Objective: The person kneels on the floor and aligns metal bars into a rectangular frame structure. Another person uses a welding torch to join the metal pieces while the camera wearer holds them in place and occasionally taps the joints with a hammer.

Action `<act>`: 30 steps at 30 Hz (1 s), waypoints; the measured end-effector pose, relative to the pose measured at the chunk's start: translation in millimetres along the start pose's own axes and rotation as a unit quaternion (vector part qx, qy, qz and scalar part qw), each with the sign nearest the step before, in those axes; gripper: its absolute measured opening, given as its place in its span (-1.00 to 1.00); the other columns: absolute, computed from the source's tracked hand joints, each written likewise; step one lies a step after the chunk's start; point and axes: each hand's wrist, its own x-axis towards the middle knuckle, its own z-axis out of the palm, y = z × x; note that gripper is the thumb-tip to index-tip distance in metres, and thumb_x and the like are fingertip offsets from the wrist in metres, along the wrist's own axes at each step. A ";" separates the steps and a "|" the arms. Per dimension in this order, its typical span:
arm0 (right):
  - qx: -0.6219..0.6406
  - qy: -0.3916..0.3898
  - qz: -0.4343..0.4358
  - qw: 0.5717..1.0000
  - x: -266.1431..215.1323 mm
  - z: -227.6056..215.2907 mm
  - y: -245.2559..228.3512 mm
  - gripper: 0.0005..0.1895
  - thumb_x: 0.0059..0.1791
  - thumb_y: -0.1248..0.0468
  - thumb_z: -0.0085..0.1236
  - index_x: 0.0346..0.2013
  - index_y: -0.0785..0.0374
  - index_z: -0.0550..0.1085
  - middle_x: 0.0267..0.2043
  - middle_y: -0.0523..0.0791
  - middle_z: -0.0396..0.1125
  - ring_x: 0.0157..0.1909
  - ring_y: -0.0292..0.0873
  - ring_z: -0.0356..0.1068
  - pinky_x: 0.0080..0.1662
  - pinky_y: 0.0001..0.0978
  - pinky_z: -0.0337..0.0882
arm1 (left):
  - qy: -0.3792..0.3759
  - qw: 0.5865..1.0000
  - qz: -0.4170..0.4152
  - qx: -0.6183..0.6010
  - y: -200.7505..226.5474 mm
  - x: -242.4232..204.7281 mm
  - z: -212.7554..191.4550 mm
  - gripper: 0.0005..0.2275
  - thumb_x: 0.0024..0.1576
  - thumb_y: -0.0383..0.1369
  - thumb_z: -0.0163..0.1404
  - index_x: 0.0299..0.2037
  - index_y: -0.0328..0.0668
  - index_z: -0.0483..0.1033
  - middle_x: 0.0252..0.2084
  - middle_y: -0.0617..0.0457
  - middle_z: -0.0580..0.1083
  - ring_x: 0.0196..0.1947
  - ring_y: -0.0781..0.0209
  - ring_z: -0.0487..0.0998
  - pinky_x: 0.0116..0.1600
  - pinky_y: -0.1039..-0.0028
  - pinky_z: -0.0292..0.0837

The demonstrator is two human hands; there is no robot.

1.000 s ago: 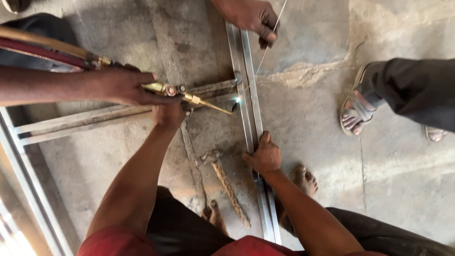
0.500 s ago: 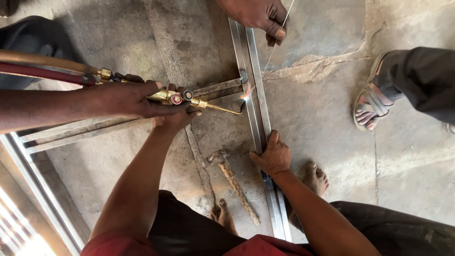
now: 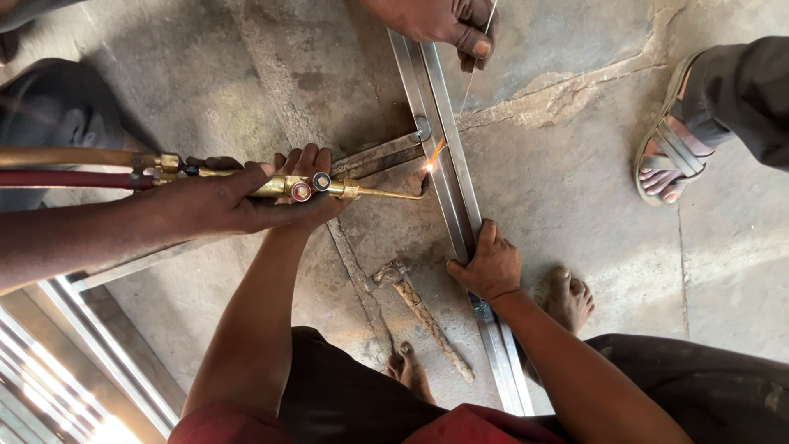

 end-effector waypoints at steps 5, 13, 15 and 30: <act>-0.002 -0.026 0.019 0.999 0.4 0.1 -0.6 0.01 -0.31 -0.08 0.47 0.15 0.39 0.10 -0.13 0.11 0.36 -0.19 0.15 0.49 -0.09 -0.02 0.54 | -0.029 0.999 -0.005 -0.013 -2.6 0.3 0.5 -0.56 -0.11 0.04 0.24 -0.31 -0.11 0.41 -0.33 0.03 0.41 -0.28 0.03 0.51 -0.11 0.08 0.38; -0.005 -0.024 0.018 1.000 1.3 -5.1 -3.9 0.06 -0.34 -0.08 0.49 0.15 0.40 0.09 -0.08 0.14 0.35 -0.15 0.19 0.48 -0.08 -0.02 0.54 | 0.040 0.999 0.027 0.005 -1.7 -1.8 4.2 -0.51 -0.14 0.11 0.24 -0.32 -0.12 0.41 -0.33 0.04 0.39 -0.32 0.01 0.48 -0.21 0.07 0.34; -0.002 -0.023 0.018 1.000 -0.4 -4.8 -3.1 0.06 -0.34 -0.09 0.49 0.15 0.41 0.09 -0.08 0.15 0.35 -0.14 0.19 0.48 -0.08 -0.02 0.54 | 0.049 0.998 0.029 0.003 0.0 -2.5 3.7 -0.52 -0.10 0.10 0.24 -0.35 -0.11 0.38 -0.34 0.04 0.38 -0.33 0.02 0.47 -0.22 0.09 0.33; 0.009 -0.002 0.009 1.000 0.1 -0.4 0.6 0.02 -0.33 -0.09 0.45 0.15 0.41 0.13 -0.09 0.13 0.37 -0.15 0.16 0.48 -0.09 -0.01 0.53 | 0.078 0.997 0.027 0.008 0.9 -3.4 8.8 -0.58 -0.04 0.03 0.22 -0.29 -0.11 0.41 -0.31 0.06 0.38 -0.31 0.07 0.49 -0.17 0.08 0.36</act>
